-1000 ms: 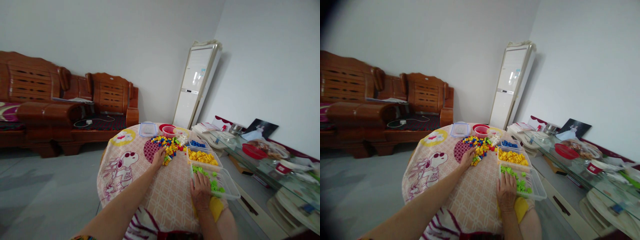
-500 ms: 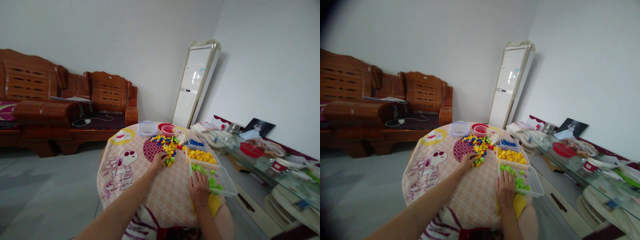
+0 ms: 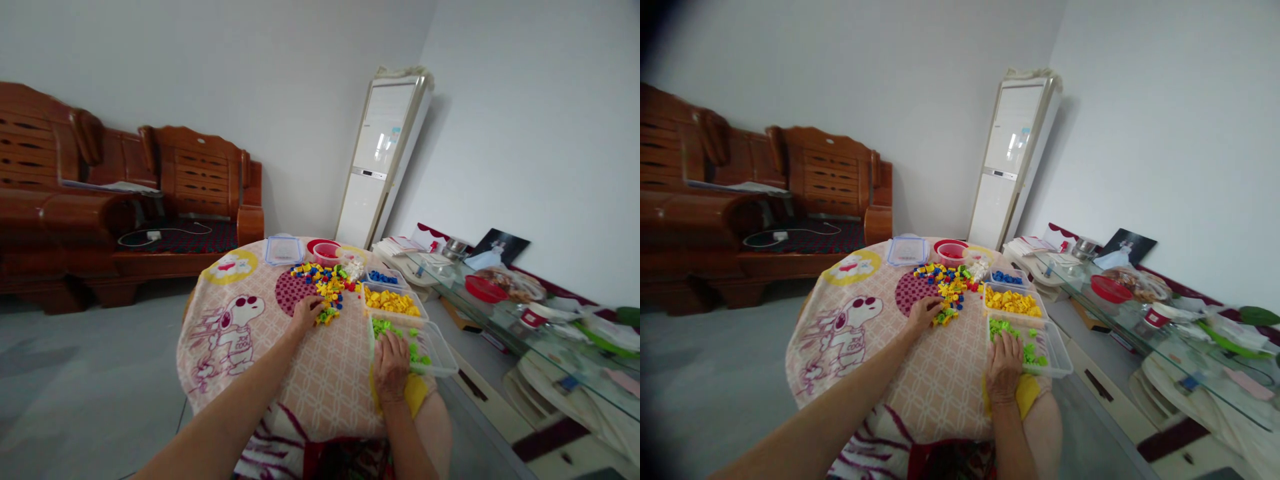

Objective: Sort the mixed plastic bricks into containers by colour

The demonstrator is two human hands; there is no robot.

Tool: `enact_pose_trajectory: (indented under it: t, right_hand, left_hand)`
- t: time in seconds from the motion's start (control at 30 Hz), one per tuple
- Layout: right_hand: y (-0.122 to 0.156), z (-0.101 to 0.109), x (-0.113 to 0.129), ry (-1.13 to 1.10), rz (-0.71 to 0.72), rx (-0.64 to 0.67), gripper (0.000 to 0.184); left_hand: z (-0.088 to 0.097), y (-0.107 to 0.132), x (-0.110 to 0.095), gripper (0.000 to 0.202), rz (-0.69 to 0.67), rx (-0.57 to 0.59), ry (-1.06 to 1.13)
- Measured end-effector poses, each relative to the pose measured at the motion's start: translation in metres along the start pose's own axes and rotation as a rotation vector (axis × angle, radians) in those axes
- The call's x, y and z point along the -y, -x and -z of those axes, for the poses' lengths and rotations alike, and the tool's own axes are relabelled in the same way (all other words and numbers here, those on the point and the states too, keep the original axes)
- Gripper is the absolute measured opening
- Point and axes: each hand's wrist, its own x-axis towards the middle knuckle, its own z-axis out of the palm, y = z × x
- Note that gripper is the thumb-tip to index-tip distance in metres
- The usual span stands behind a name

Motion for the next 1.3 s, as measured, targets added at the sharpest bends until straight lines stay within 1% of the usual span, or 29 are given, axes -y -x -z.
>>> enact_pose_trajectory:
  t: [0.17,0.27,0.33,0.4,0.47,0.57,0.63,0.7,0.73,0.8,0.9,1.0,1.1,1.2,1.3]
  right_hand:
    - [0.0,0.002,0.002,-0.001,0.02,0.094,0.028]
    - [0.001,0.001,0.002,-0.002,0.016,0.087,0.029]
    - [0.001,-0.001,0.001,0.001,0.011,0.077,0.027]
    - [0.001,-0.003,0.001,0.011,0.008,0.073,0.026]
    - [0.001,-0.003,0.001,0.024,0.006,0.077,0.026]
    - [0.0,-0.001,0.002,0.039,0.003,0.09,0.026]
    - [-0.001,0.0,0.002,0.046,0.003,0.094,0.027]
    - [-0.001,0.0,0.002,0.043,0.001,0.081,0.028]
    - [-0.001,0.0,0.002,0.038,0.002,0.071,0.029]
    - [0.0,-0.001,0.002,0.024,0.003,0.06,0.03]
    - [0.001,-0.002,0.002,0.022,0.0,0.069,0.028]
    - [0.001,-0.002,0.002,0.04,0.003,0.069,0.026]
    - [0.001,-0.002,0.002,0.049,0.013,0.067,0.025]
    - [0.001,-0.001,0.002,0.04,0.006,0.069,0.024]
    - [0.001,-0.002,0.001,0.033,0.004,0.063,0.024]
  left_hand:
    - [0.002,0.0,-0.001,0.024,0.003,-0.008,0.002]
    - [-0.002,0.001,-0.006,0.025,-0.012,-0.072,0.027]
    - [-0.01,0.002,-0.015,0.025,-0.048,-0.109,0.04]
    - [-0.025,0.002,-0.03,0.024,-0.09,-0.108,0.048]
    - [-0.046,0.0,-0.05,0.024,-0.148,-0.078,0.053]
    - [-0.081,-0.008,-0.082,0.026,-0.134,-0.014,0.126]
    - [-0.098,-0.014,-0.099,0.034,-0.101,0.045,0.179]
    - [-0.107,-0.017,-0.106,0.044,-0.127,0.057,0.209]
    - [-0.107,-0.016,-0.106,0.047,-0.154,0.045,0.206]
    - [-0.1,-0.01,-0.098,0.05,-0.213,-0.011,0.161]
    - [-0.077,0.002,-0.074,0.048,-0.236,-0.097,0.029]
    - [-0.048,0.01,-0.049,0.04,-0.162,-0.165,-0.114]
    - [-0.027,0.012,-0.031,0.031,-0.02,-0.236,-0.175]
    - [-0.019,0.014,-0.022,0.029,0.099,-0.276,-0.154]
    - [-0.018,0.017,-0.02,0.027,0.135,-0.252,-0.119]
